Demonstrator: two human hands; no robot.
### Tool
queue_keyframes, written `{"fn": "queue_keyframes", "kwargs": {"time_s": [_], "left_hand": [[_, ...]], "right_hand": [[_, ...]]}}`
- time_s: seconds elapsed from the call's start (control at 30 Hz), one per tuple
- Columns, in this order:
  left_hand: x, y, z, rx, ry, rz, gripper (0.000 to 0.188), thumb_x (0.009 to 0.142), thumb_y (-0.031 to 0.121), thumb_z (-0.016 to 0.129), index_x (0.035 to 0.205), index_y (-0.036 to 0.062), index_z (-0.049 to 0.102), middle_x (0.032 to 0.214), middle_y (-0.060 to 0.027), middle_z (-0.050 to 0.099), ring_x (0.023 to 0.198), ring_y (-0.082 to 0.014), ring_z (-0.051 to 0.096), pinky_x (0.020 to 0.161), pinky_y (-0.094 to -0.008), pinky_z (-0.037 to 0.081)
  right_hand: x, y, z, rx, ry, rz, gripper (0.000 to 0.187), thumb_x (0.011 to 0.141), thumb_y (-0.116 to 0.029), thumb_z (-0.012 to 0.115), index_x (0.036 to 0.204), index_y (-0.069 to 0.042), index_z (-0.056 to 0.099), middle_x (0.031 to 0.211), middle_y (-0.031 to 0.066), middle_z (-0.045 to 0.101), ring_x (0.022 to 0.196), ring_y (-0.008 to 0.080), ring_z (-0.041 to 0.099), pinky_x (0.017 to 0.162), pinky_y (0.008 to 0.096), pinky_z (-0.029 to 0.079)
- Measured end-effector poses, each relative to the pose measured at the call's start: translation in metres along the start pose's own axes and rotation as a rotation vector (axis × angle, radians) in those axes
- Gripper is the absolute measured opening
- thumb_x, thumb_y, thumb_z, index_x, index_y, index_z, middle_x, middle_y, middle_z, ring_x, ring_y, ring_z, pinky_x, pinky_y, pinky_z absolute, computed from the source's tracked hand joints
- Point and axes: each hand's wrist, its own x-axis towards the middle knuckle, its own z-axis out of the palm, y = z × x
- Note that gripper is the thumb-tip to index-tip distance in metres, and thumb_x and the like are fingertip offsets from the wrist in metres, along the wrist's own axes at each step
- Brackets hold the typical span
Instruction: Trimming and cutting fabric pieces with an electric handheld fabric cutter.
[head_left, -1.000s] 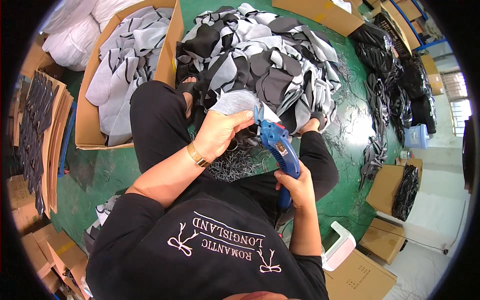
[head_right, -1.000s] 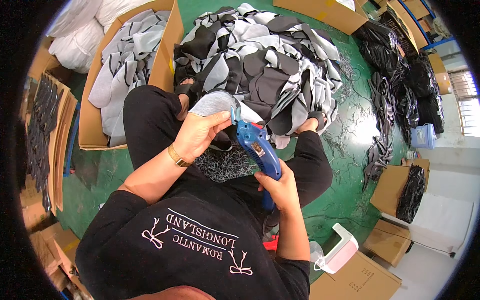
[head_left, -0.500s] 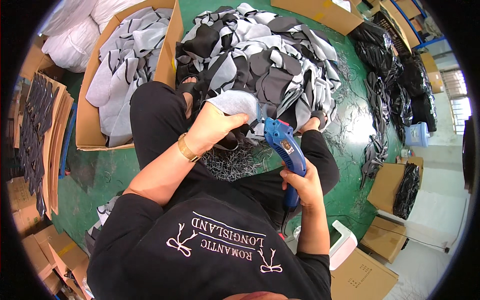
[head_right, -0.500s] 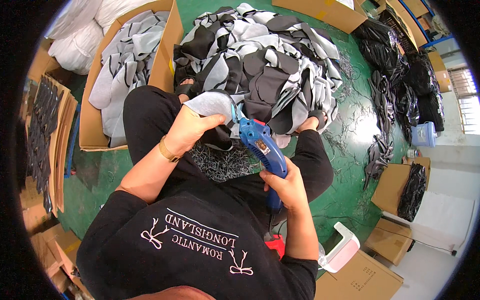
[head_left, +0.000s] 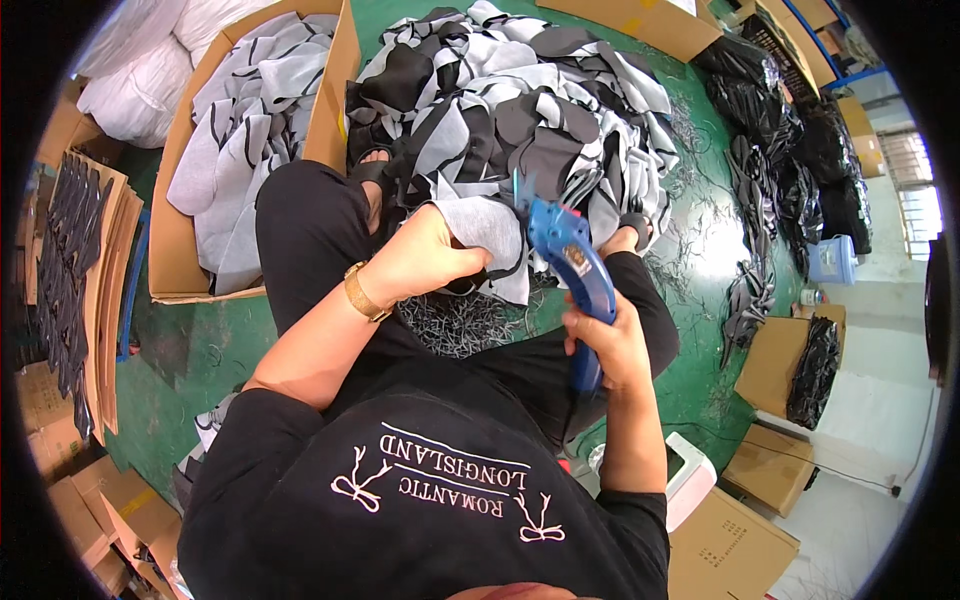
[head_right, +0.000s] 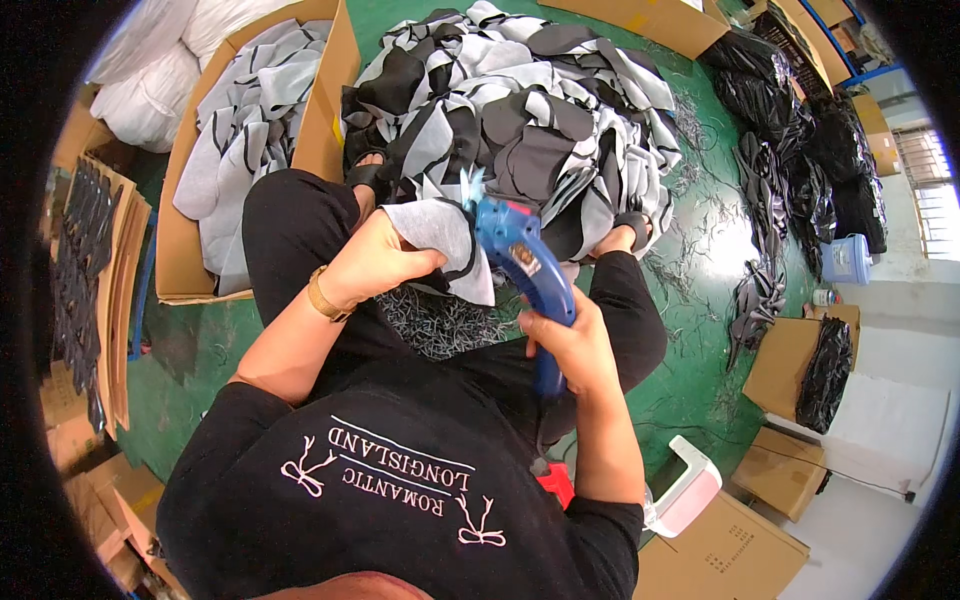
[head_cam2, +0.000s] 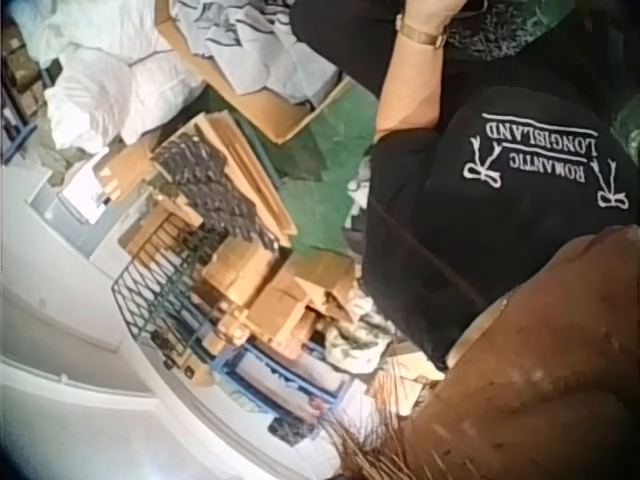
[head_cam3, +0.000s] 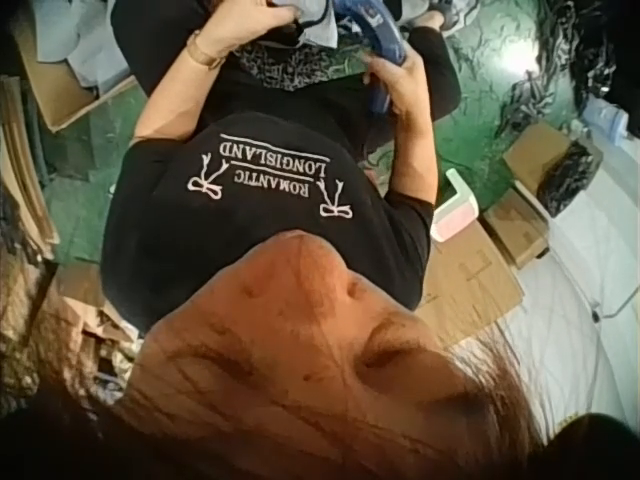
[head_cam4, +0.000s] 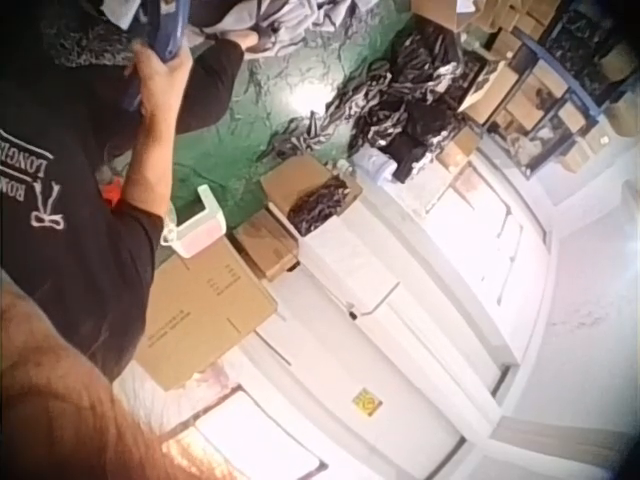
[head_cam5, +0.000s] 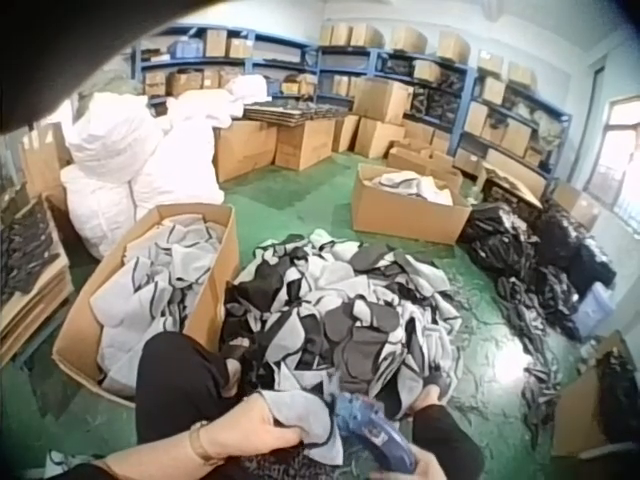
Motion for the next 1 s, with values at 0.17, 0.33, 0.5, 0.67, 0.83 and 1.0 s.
{"fn": "queue_keyframes", "kwargs": {"time_s": [0.17, 0.33, 0.5, 0.67, 0.83, 1.0], "left_hand": [[-0.009, 0.006, 0.011, -0.224, -0.037, -0.142, 0.030, 0.080, -0.005, 0.060, 0.110, -0.0001, 0.062, 0.099, -0.0022, 0.066, 0.091, -0.0102, 0.061, 0.083, -0.0270, 0.048], [-0.017, -0.002, 0.029, -0.366, -0.025, -0.145, 0.038, 0.082, 0.001, 0.065, 0.119, 0.0012, 0.056, 0.111, -0.0032, 0.063, 0.100, -0.0106, 0.059, 0.089, -0.0288, 0.046], [-0.003, -0.001, 0.035, -0.817, 0.172, -0.221, 0.033, 0.085, 0.012, 0.069, 0.115, 0.0043, 0.060, 0.108, -0.0030, 0.064, 0.098, -0.0138, 0.061, 0.084, -0.0308, 0.049], [0.001, -0.013, 0.024, -0.860, 0.244, -0.290, 0.023, 0.084, 0.008, 0.069, 0.106, 0.0038, 0.064, 0.098, -0.0041, 0.068, 0.088, -0.0166, 0.066, 0.079, -0.0324, 0.052], [0.000, -0.010, 0.015, -0.873, 0.222, -0.270, 0.024, 0.087, 0.007, 0.064, 0.110, 0.0031, 0.063, 0.107, -0.0059, 0.067, 0.096, -0.0177, 0.065, 0.087, -0.0340, 0.050], [0.001, -0.002, 0.014, -0.909, 0.134, -0.234, 0.025, 0.086, 0.004, 0.064, 0.111, 0.0043, 0.062, 0.104, -0.0053, 0.067, 0.092, -0.0173, 0.066, 0.083, -0.0330, 0.052]], "right_hand": [[0.023, -0.014, 0.020, -0.041, 0.059, -0.153, 0.034, 0.073, -0.008, 0.074, 0.102, 0.002, 0.058, 0.079, 0.0035, 0.061, 0.062, 0.0103, 0.057, 0.056, 0.0243, 0.047], [0.041, -0.010, 0.044, -0.268, 0.117, -0.263, 0.042, 0.066, -0.012, 0.079, 0.100, 0.002, 0.058, 0.081, 0.0026, 0.061, 0.071, 0.0099, 0.056, 0.065, 0.0258, 0.047], [0.036, -0.004, 0.049, -0.369, 0.102, -0.278, 0.041, 0.067, -0.010, 0.079, 0.100, 0.002, 0.058, 0.081, 0.0034, 0.060, 0.068, 0.0101, 0.056, 0.062, 0.0253, 0.047], [0.024, 0.008, 0.021, 0.152, -0.019, -0.092, 0.035, 0.075, -0.013, 0.071, 0.103, 0.002, 0.055, 0.075, 0.0058, 0.057, 0.064, 0.0152, 0.058, 0.057, 0.0268, 0.047], [0.001, 0.031, -0.017, 0.187, -0.142, 0.054, 0.035, 0.069, -0.019, 0.075, 0.088, 0.000, 0.052, 0.065, 0.0056, 0.050, 0.057, 0.0149, 0.050, 0.050, 0.0271, 0.044], [-0.014, 0.048, -0.024, 0.265, -0.235, 0.186, 0.034, 0.066, -0.013, 0.078, 0.088, 0.001, 0.057, 0.066, 0.0064, 0.055, 0.053, 0.0165, 0.054, 0.049, 0.0276, 0.045]]}}
